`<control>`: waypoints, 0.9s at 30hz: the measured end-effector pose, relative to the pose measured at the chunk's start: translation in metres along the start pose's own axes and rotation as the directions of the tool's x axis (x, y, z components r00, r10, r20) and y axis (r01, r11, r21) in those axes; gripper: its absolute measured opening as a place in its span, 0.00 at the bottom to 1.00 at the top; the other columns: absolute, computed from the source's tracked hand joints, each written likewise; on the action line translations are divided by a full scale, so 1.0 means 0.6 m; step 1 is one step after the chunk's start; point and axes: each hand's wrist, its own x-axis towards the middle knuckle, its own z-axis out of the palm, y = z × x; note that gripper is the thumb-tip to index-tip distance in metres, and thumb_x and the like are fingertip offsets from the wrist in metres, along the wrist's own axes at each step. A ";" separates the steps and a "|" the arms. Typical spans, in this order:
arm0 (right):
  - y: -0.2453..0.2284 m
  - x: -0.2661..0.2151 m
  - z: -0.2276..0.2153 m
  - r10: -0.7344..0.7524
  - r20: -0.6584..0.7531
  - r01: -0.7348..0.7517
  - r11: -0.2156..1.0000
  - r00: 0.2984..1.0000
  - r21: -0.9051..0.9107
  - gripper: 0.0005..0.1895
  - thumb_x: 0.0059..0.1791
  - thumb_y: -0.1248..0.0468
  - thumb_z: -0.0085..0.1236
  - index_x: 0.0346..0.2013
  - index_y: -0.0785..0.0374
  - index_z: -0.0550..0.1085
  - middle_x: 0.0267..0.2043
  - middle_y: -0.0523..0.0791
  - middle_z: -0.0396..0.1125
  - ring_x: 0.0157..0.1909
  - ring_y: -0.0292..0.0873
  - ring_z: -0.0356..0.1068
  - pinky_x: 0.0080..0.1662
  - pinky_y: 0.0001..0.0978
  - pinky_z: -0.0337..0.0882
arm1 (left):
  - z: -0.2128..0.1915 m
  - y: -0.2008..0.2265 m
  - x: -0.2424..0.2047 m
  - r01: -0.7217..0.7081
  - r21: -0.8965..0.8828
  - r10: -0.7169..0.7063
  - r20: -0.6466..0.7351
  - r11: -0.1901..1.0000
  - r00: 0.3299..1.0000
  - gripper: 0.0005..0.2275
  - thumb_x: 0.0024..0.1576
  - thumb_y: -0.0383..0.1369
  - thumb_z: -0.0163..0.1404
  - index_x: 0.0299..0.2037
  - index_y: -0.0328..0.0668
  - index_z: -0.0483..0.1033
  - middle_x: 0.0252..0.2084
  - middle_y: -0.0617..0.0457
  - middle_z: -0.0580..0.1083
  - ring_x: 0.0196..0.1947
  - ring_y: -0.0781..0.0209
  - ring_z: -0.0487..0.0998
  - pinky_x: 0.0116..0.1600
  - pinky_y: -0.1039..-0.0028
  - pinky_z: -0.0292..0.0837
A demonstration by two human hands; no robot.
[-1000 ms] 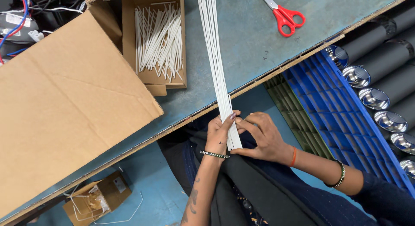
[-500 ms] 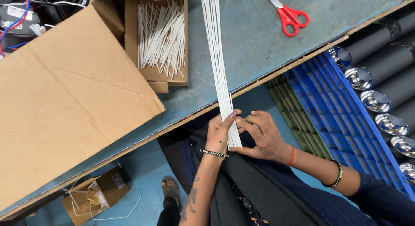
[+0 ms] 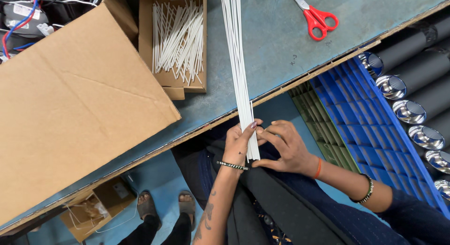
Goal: The person repeatedly gathers bundles of white plastic rods, aligns them, and cuts them to a uniform length using red-handled scissors. The cut pieces are placed into a small cardboard box on the table.
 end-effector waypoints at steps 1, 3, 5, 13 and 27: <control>-0.001 -0.001 0.003 0.003 -0.005 -0.003 1.000 1.000 0.001 0.47 0.38 0.42 0.75 0.61 0.65 0.67 0.51 0.48 0.61 0.53 0.51 0.64 0.60 0.50 0.67 | -0.001 0.000 -0.001 0.000 0.007 0.000 -0.003 1.000 1.000 0.12 0.65 0.32 0.50 0.50 0.28 0.76 0.35 0.52 0.77 0.34 0.65 0.81 0.43 0.73 0.82; -0.004 0.000 0.008 0.009 -0.014 -0.009 1.000 1.000 -0.015 0.46 0.39 0.42 0.75 0.61 0.64 0.68 0.51 0.48 0.61 0.53 0.51 0.64 0.60 0.49 0.67 | -0.002 0.000 -0.001 0.000 0.019 0.000 -0.012 1.000 1.000 0.12 0.64 0.32 0.49 0.50 0.28 0.76 0.35 0.52 0.77 0.34 0.65 0.81 0.43 0.73 0.83; -0.004 0.002 0.007 0.005 -0.017 -0.005 1.000 1.000 -0.010 0.46 0.38 0.42 0.75 0.60 0.64 0.68 0.51 0.48 0.61 0.53 0.51 0.65 0.59 0.50 0.68 | -0.004 0.001 0.000 -0.001 0.023 0.001 -0.015 1.000 1.000 0.12 0.64 0.32 0.50 0.50 0.27 0.76 0.35 0.51 0.78 0.34 0.64 0.82 0.42 0.73 0.82; 0.037 0.054 -0.056 0.161 -0.212 -0.187 0.977 0.964 -0.107 0.21 0.44 0.61 0.72 0.48 0.65 0.76 0.46 0.50 0.70 0.49 0.51 0.68 0.52 0.42 0.70 | -0.020 0.008 0.002 -0.002 0.068 0.003 -0.005 0.998 1.000 0.12 0.64 0.33 0.50 0.49 0.28 0.76 0.34 0.47 0.78 0.37 0.55 0.85 0.43 0.71 0.83; 0.305 0.134 -0.146 0.374 -0.237 -0.443 0.736 0.897 -0.512 0.10 0.54 0.60 0.62 0.43 0.64 0.78 0.42 0.53 0.71 0.41 0.59 0.71 0.42 0.50 0.71 | -0.068 0.001 0.007 -0.077 0.120 0.084 -0.059 0.990 0.995 0.12 0.63 0.33 0.50 0.49 0.27 0.76 0.34 0.42 0.79 0.32 0.54 0.84 0.39 0.69 0.83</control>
